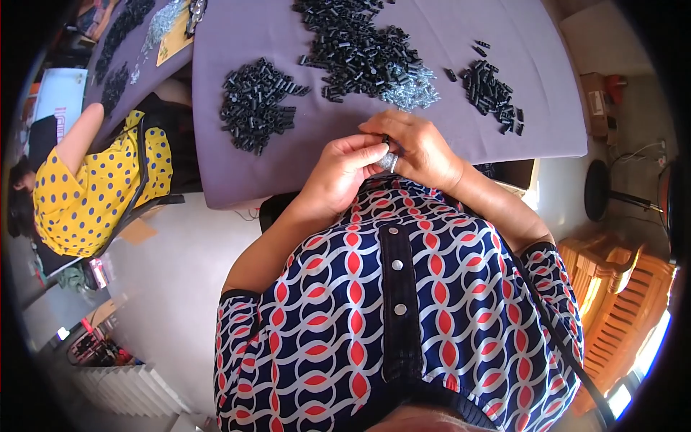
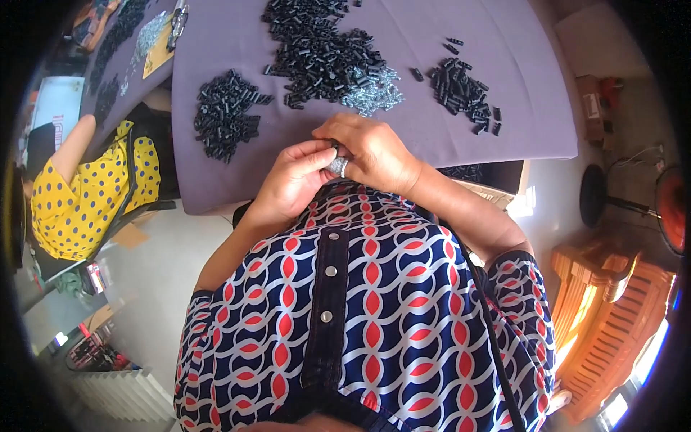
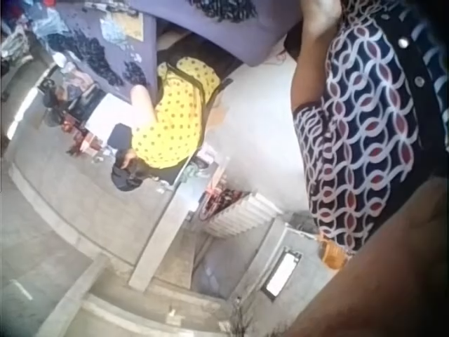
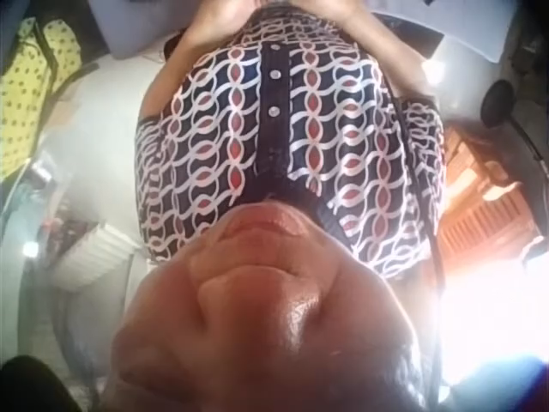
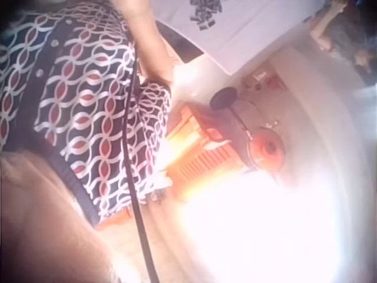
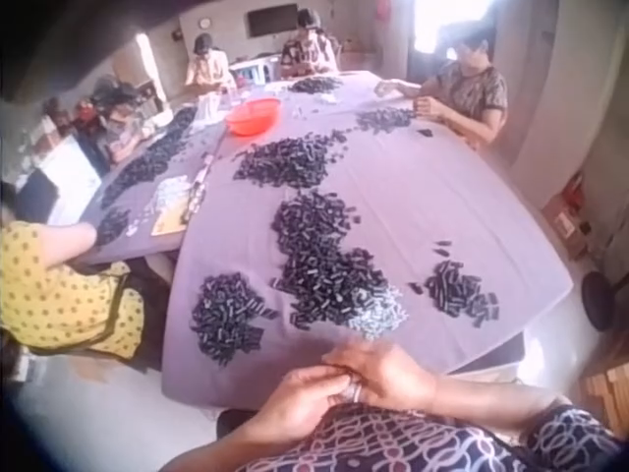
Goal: Manually assembling small black plastic hardware components at a workshop table.
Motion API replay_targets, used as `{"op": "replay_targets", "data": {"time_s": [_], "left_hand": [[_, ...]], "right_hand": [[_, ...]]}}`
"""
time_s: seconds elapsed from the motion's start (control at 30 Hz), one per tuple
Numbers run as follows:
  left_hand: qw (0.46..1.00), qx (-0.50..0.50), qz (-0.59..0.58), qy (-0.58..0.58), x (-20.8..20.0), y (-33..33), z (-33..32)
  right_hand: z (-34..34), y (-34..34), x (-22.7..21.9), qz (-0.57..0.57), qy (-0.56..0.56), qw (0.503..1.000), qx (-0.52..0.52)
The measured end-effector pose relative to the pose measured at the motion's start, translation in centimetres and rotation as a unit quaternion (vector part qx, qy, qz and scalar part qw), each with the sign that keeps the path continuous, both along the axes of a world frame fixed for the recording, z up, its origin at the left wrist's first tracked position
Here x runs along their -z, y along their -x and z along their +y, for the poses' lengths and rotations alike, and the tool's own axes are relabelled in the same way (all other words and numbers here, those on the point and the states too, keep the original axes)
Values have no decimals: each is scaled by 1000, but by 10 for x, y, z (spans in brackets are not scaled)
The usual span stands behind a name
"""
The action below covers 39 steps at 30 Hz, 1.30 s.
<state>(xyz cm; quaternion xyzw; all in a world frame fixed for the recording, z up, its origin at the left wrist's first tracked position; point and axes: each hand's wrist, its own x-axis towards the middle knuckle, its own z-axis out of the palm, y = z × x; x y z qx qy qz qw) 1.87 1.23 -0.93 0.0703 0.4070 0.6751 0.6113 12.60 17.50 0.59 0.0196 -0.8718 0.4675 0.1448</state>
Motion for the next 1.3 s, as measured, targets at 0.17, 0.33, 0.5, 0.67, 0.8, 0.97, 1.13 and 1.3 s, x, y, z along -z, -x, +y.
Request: {"op": "replay_targets", "data": {"time_s": [0.17, 0.33, 0.5, 0.67, 0.8, 0.97, 1.13, 1.3], "left_hand": [[999, -41, 3, -17, 2, -11, 7], [999, -46, -7, -9, -4, -13, 16], [853, -50, 520, 16, -15, 8, 9], [651, -159, 731, 126, -10, 63, -23], [571, -188, 779, 177, 0, 82, -52], [628, -254, 721, 149, 0, 81, -66], [635, -293, 703, 131, 4, 84, -80], [648, -297, 689, 130, 7, 83, -82]], "right_hand": [[3, -4, 7, 39, -58, 997, 27], [5, -11, 17, 0, -94, 995, 34], [29, -21, 3, 61, -253, 953, 157], [88, -51, 20, -17, -328, 881, 340], [89, -57, 18, -15, -306, 888, 344], [49, -43, 13, -11, -287, 937, 198], [47, -36, 23, -16, -275, 935, 222], [46, -29, 21, -27, -275, 929, 244]]}}
